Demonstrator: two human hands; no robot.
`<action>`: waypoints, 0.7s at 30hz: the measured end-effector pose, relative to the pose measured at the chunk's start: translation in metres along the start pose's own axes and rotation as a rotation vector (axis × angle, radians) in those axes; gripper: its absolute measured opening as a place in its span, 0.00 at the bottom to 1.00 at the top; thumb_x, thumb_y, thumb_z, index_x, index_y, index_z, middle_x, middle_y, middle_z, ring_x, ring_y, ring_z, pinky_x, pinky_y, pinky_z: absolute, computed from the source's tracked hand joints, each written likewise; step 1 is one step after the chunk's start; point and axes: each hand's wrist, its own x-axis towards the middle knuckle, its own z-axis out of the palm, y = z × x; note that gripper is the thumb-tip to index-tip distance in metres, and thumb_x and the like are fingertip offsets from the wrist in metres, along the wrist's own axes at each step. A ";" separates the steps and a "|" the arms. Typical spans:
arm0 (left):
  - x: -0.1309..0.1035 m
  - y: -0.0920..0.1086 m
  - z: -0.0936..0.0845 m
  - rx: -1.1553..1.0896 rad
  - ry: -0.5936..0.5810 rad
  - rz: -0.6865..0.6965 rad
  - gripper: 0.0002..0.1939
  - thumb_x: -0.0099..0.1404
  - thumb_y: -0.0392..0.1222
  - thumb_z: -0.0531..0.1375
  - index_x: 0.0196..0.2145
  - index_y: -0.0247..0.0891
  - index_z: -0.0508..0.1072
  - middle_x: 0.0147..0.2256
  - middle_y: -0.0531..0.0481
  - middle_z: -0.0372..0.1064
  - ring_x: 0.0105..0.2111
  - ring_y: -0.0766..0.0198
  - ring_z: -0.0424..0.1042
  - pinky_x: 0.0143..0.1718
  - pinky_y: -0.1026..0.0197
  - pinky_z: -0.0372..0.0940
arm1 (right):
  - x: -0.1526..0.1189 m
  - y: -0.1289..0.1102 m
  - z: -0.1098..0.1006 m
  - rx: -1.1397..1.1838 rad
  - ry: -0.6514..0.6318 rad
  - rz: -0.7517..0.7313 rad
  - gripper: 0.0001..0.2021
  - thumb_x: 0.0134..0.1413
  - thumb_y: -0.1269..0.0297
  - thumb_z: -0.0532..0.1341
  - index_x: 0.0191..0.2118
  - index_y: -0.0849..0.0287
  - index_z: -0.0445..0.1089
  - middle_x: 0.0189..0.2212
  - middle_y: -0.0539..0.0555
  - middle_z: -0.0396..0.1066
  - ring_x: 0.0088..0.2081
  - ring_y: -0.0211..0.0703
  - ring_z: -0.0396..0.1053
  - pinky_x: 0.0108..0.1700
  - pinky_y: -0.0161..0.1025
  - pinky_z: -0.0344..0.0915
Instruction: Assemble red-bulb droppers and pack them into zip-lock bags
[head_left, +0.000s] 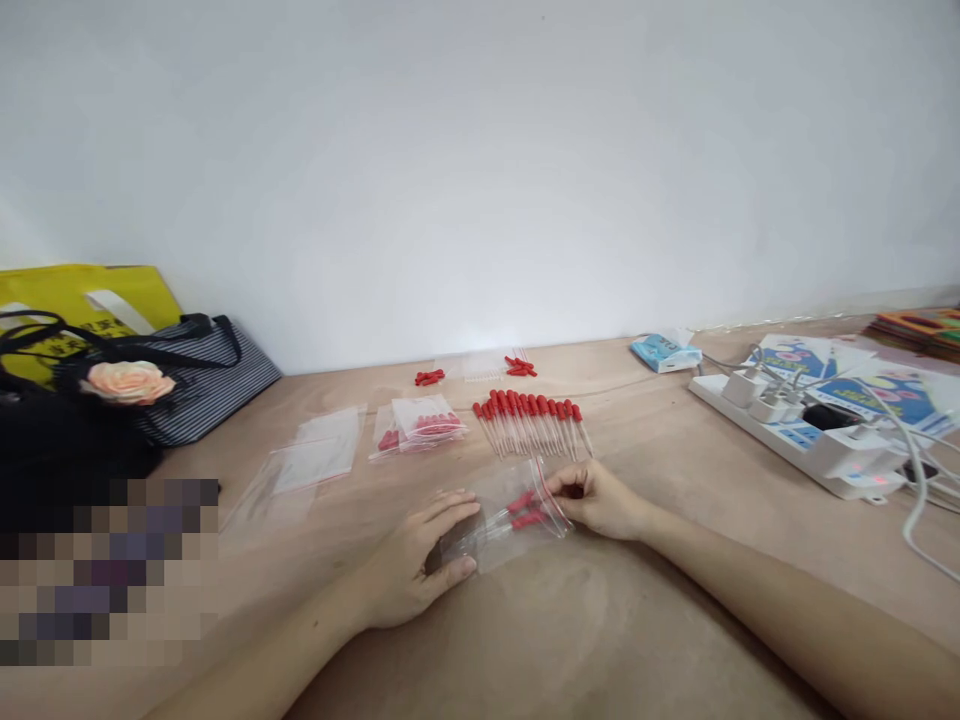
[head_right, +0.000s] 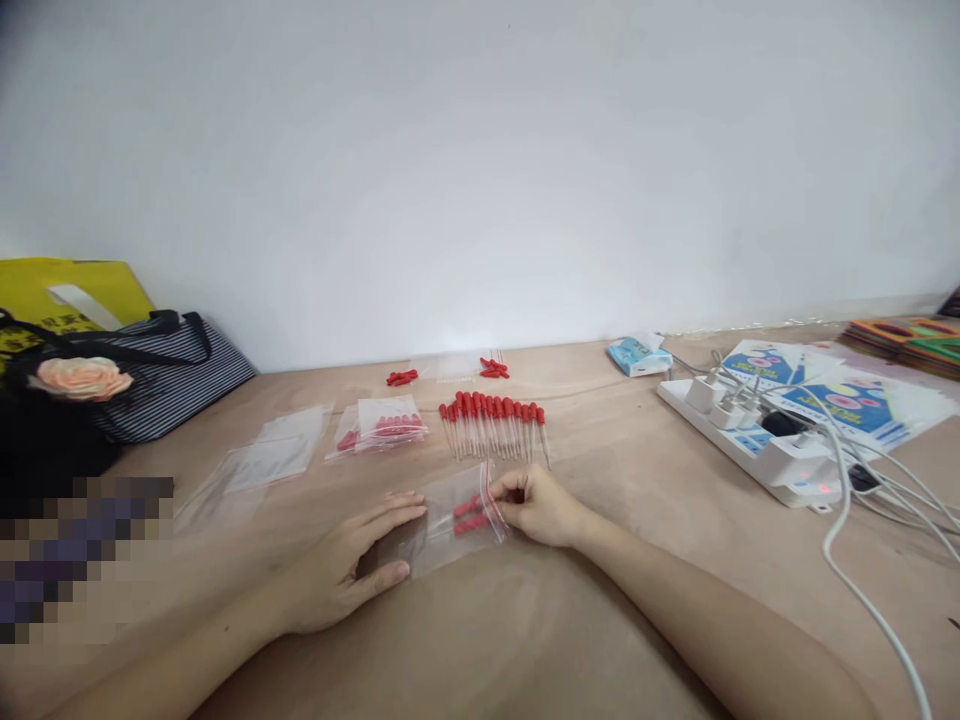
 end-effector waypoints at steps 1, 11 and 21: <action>0.000 -0.001 0.000 -0.005 0.002 0.002 0.24 0.61 0.49 0.53 0.54 0.42 0.59 0.56 0.46 0.54 0.56 0.53 0.52 0.55 0.46 0.50 | 0.003 0.003 -0.004 -0.013 0.061 0.016 0.10 0.45 0.58 0.59 0.29 0.58 0.73 0.24 0.50 0.71 0.25 0.36 0.64 0.29 0.34 0.60; 0.007 -0.003 -0.002 0.031 -0.077 0.092 0.23 0.63 0.45 0.51 0.56 0.45 0.56 0.58 0.49 0.50 0.58 0.58 0.48 0.58 0.45 0.42 | 0.059 0.024 -0.093 -0.486 0.714 0.466 0.08 0.32 0.71 0.63 0.25 0.60 0.67 0.20 0.52 0.67 0.26 0.41 0.65 0.27 0.34 0.57; 0.005 -0.007 0.002 -0.028 -0.036 0.089 0.24 0.61 0.46 0.54 0.55 0.45 0.58 0.57 0.48 0.52 0.58 0.56 0.50 0.58 0.44 0.42 | 0.078 0.015 -0.098 -0.409 0.622 0.626 0.09 0.29 0.78 0.60 0.11 0.60 0.61 0.07 0.51 0.58 0.19 0.45 0.64 0.20 0.36 0.56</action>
